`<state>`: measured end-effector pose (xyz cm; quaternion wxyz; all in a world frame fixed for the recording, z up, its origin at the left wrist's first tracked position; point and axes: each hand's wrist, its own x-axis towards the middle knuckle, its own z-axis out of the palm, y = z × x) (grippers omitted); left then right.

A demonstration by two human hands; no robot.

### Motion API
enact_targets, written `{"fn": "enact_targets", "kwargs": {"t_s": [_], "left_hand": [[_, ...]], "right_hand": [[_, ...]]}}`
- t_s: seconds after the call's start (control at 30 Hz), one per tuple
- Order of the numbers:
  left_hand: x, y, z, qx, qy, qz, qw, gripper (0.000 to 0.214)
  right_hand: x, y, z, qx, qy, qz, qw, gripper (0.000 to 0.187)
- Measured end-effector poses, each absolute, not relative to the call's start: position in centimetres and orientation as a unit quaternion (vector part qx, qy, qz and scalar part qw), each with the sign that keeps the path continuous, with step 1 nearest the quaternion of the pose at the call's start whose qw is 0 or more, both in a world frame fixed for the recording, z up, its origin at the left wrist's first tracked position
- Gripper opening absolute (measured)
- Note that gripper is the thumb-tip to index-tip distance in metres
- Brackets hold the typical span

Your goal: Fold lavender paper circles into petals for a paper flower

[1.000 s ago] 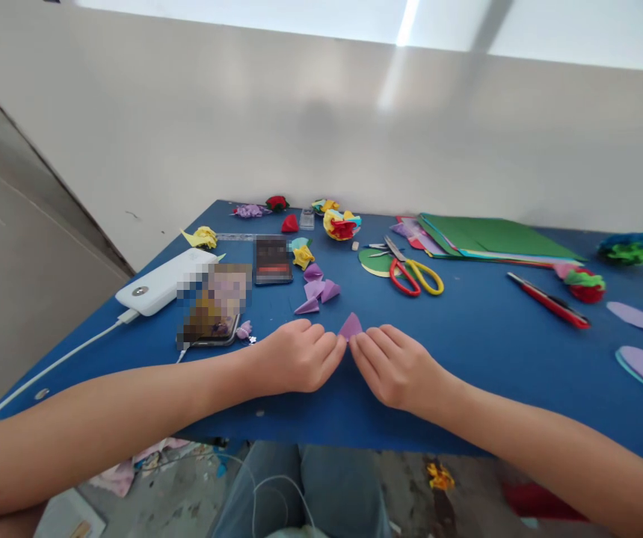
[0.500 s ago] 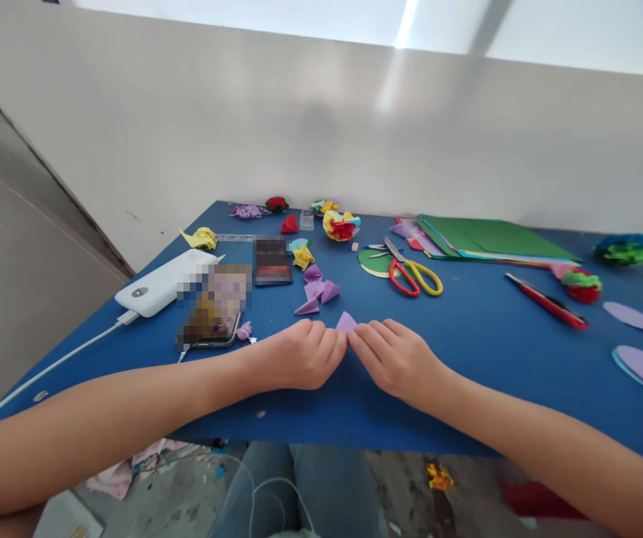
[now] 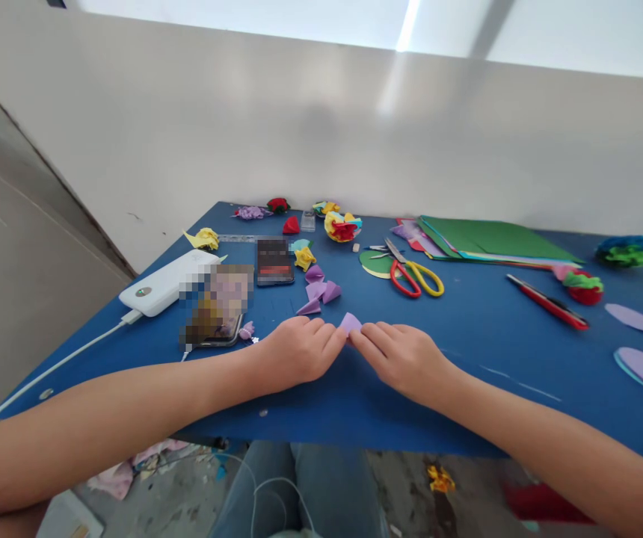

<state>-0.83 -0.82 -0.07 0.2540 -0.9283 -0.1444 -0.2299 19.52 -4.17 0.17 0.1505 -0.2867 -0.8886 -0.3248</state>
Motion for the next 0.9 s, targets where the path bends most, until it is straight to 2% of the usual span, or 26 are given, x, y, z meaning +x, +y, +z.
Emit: {"fn": "enact_targets", "kwargs": {"t_s": [0.23,0.4,0.67,0.77,0.9], "left_hand": [[-0.9,-0.6,1.1,-0.879,-0.341,-0.310,-0.125,0.017],[-0.7,0.2,0.8,-0.849,-0.337,-0.252,-0.320,0.022],[-0.8,0.5,0.7,-0.805,-0.304,-0.196,-0.470,0.028],[-0.8,0.4,0.8,-0.793,-0.305,-0.189,-0.491,0.029],[-0.5,0.0,1.1,-0.764,-0.340,-0.254,-0.486,0.026]], "right_hand": [[19.9,-4.1,0.5,-0.242,-0.890,-0.339,0.185,0.016],[20.0,-4.2,1.0,-0.219,-0.894,-0.344,0.187,0.017],[20.1,-4.1,1.2,-0.214,-0.895,-0.343,0.190,0.016],[20.2,-4.1,1.3,-0.214,-0.894,-0.344,0.191,0.016],[20.3,-4.0,1.4,-0.222,-0.885,-0.360,0.196,0.017]]}}
